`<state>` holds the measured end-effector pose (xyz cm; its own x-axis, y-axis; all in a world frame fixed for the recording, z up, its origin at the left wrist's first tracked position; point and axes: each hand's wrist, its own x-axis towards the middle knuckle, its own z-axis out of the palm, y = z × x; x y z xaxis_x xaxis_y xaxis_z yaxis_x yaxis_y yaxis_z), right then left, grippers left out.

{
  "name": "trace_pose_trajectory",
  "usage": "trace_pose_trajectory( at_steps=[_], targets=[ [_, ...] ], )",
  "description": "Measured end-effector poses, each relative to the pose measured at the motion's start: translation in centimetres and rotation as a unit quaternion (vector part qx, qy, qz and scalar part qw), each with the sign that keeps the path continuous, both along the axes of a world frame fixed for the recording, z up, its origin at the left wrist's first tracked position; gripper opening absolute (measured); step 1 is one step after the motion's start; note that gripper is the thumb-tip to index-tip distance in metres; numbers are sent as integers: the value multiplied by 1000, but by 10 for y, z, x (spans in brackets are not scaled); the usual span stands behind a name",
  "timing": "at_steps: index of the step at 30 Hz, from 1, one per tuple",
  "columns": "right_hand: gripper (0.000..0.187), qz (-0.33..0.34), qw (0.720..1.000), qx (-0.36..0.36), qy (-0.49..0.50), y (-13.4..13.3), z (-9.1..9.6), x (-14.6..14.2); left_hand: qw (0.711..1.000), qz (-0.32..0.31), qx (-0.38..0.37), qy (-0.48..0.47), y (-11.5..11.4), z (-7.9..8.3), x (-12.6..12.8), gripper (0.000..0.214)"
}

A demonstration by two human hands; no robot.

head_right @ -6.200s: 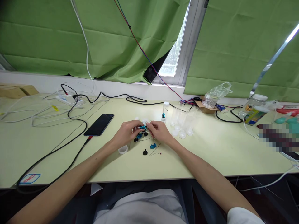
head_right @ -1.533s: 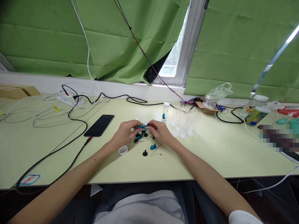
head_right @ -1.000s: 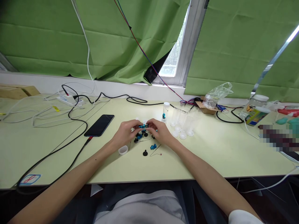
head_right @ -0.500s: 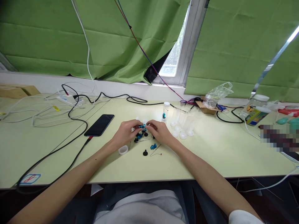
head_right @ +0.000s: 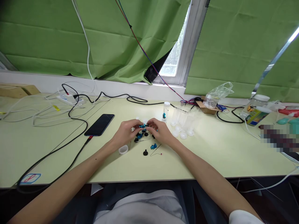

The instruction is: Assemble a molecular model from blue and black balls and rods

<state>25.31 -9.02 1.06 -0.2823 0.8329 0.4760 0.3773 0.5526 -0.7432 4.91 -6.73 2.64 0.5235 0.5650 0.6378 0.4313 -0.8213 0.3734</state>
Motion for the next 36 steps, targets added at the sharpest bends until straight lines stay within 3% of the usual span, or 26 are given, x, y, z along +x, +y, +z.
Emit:
trace_pose_trajectory(
  at_steps=[10, 18, 25, 36],
  targets=[
    [33, -30, 999, -6, -39, -1, 3, -1, 1000, -4, -6, 3, 0, 0, 0, 4],
    [30, -27, 999, 24, -30, 1, 2, 0, 1000, -5, -5, -5, 1, -1, 0, 7],
    [22, -19, 999, 8, -28, 0, 3, 0, 1000, -9, -12, -4, 1, -2, 0, 5],
    [31, -45, 997, -9, -58, -1, 5, -2, 1000, -22, -5, 3, -1, -2, 1, 8]
  ],
)
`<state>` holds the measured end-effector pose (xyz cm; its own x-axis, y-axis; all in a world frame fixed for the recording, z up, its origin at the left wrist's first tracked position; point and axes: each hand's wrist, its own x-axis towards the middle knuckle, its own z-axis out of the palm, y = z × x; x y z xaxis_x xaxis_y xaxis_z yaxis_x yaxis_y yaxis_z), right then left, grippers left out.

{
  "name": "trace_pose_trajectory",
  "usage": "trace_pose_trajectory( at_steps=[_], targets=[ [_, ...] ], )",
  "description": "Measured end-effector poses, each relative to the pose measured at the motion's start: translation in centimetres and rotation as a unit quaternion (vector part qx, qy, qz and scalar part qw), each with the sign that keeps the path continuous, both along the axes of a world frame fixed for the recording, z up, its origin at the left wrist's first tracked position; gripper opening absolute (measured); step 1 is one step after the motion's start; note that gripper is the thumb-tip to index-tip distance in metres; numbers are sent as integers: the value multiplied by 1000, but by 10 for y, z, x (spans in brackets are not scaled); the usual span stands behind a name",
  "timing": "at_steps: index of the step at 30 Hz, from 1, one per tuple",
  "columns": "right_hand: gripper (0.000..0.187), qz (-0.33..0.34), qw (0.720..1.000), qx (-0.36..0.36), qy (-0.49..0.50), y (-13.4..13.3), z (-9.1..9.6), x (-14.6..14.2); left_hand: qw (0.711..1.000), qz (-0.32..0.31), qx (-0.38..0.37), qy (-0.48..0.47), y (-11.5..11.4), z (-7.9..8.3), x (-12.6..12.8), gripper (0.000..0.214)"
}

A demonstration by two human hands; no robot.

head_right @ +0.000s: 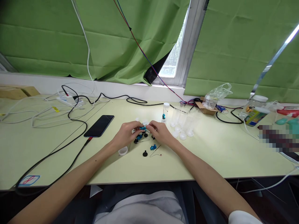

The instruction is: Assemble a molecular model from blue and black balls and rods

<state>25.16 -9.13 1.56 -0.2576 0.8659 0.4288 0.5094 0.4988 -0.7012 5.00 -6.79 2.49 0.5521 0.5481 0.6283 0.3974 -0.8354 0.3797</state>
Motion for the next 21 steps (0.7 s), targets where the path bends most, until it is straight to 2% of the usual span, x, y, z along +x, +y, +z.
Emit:
trace_pose_trajectory(
  at_steps=[3, 5, 10, 15, 21],
  targets=[
    [25, 9, 1000, 16, 15, 0, -1, 1, 1000, 6, -1, -1, 0, 0, 0, 8],
    [29, 18, 999, 25, 27, -1, -2, 1, 1000, 6, 1, -3, 0, -1, 0, 8],
    [23, 46, 998, 10, 42, -1, -1, 1, 1000, 7, 1, -3, 2, -2, -1, 8],
    [18, 45, 998, -4, 48, -1, -2, 2, 1000, 7, 2, -2, 2, -2, 0, 9],
    [22, 28, 999, -9, 39, 0, -2, 2, 1000, 6, 7, -6, 1, -1, 0, 10]
  ],
)
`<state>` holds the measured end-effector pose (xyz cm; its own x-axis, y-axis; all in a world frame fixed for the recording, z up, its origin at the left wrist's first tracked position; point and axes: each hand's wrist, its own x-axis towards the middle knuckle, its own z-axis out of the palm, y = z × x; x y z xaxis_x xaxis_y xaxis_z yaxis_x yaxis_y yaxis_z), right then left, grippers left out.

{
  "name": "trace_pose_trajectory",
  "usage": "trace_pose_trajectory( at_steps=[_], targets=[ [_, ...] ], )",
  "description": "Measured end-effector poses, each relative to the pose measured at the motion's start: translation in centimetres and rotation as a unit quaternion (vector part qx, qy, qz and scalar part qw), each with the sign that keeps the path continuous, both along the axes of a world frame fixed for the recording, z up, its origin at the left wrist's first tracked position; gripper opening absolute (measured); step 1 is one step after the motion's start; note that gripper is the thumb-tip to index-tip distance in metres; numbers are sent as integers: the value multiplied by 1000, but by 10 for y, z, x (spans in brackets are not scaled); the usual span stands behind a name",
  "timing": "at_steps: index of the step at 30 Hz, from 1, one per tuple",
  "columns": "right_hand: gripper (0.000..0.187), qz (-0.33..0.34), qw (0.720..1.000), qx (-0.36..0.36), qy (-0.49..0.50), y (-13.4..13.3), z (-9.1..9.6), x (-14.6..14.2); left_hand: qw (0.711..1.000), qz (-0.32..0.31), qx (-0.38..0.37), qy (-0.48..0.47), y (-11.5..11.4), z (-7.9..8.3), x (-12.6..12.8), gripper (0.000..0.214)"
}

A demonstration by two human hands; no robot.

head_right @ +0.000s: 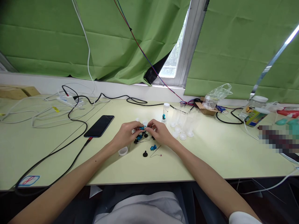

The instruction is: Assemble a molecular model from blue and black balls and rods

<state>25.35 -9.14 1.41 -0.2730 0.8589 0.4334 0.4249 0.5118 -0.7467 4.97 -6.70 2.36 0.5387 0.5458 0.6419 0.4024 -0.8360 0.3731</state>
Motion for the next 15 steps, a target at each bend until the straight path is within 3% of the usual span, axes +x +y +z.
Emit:
trace_pose_trajectory(
  at_steps=[8, 15],
  targets=[
    [32, -15, 1000, -4, -25, 1, 2, -2, 1000, -14, -7, 6, -3, 3, 1, 8],
    [25, 3, 1000, 10, -3, -2, 2, -1, 1000, -4, 4, -3, 0, 0, 0, 9]
  ],
)
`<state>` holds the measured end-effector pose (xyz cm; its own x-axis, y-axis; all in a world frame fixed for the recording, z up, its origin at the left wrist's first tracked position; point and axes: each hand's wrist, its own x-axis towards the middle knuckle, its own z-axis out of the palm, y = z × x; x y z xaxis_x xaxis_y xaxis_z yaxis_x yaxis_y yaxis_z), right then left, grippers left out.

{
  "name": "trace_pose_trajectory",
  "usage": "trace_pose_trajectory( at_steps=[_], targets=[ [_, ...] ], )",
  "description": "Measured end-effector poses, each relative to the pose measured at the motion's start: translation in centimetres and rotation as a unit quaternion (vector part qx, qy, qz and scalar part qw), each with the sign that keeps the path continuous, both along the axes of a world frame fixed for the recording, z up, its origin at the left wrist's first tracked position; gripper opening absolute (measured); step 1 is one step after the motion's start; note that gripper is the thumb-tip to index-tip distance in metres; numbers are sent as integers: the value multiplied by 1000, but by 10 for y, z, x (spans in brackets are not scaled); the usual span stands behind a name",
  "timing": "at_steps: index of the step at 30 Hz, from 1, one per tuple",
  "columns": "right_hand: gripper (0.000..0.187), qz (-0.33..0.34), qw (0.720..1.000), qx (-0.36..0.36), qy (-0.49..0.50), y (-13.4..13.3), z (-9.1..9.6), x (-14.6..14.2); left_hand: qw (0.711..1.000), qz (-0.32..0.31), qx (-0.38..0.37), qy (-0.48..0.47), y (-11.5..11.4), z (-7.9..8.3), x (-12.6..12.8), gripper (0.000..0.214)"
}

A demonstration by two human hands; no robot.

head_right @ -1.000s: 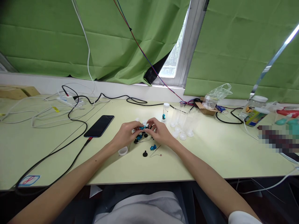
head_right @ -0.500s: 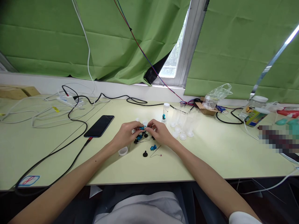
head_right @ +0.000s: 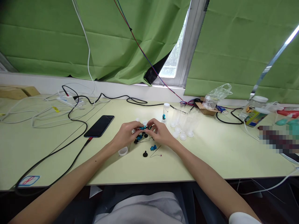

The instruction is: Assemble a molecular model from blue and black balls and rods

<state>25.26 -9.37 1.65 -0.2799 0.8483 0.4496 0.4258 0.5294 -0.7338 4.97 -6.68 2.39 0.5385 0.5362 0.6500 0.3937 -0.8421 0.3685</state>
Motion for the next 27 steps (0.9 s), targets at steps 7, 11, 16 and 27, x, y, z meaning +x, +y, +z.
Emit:
trace_pose_trajectory(
  at_steps=[7, 11, 16, 27],
  targets=[
    [19, 15, 1000, -15, 9, -1, 0, 0, 1000, -4, 7, 4, 0, 1, 0, 9],
    [24, 6, 1000, -17, 5, 0, 0, 0, 1000, 2, 4, 9, -1, 0, 0, 9],
    [35, -11, 1000, -19, -16, 1, 0, -1, 1000, -4, -14, 13, -2, 1, 0, 8],
    [26, 19, 999, -8, 28, 0, -1, 0, 1000, 7, -7, 3, 0, 1, 0, 7]
  ],
)
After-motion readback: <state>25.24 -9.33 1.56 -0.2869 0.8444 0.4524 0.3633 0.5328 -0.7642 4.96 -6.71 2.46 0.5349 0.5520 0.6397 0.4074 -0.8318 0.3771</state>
